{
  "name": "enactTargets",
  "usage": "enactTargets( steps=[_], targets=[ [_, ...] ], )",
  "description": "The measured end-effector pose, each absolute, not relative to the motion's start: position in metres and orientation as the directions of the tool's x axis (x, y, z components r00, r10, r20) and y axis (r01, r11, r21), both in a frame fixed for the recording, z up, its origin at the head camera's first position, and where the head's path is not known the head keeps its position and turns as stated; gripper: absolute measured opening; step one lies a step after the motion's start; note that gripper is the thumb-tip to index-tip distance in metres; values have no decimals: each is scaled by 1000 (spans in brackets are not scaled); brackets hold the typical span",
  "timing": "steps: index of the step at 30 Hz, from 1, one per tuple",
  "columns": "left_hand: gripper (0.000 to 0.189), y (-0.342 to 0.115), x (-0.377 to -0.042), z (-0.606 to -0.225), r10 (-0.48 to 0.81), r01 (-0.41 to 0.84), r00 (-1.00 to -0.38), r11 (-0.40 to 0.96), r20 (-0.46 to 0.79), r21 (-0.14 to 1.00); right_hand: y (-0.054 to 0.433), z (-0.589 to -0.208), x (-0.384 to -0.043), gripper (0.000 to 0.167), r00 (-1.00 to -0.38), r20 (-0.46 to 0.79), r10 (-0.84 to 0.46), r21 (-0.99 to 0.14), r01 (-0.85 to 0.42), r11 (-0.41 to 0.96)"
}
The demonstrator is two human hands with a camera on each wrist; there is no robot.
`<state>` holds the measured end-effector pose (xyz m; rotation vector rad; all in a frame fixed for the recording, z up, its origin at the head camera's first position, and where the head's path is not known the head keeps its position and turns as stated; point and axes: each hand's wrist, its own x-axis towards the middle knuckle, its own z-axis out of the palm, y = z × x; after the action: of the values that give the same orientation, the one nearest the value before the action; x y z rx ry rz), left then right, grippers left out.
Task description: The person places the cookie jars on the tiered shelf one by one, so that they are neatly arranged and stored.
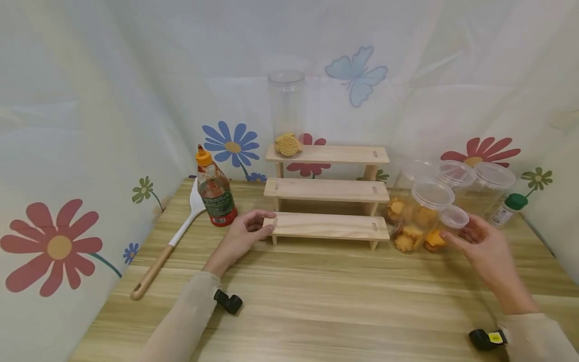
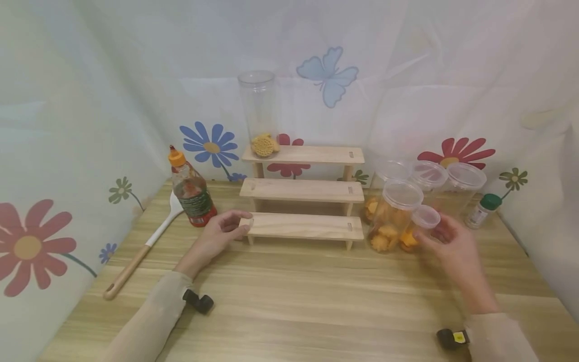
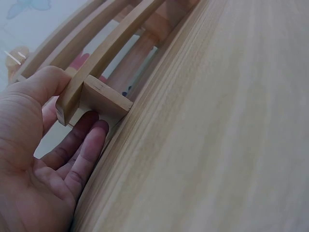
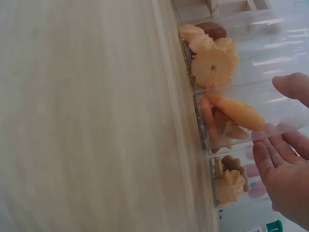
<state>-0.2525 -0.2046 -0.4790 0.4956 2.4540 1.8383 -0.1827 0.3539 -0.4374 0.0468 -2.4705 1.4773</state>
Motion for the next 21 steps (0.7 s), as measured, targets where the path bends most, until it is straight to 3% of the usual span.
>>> enactTargets(
  steps=[21],
  targets=[
    [31,-204,-250,-476,268,213,-953,254,143,943,360,-443,-183,50,-966,250,65,-881,-199,429]
  ],
)
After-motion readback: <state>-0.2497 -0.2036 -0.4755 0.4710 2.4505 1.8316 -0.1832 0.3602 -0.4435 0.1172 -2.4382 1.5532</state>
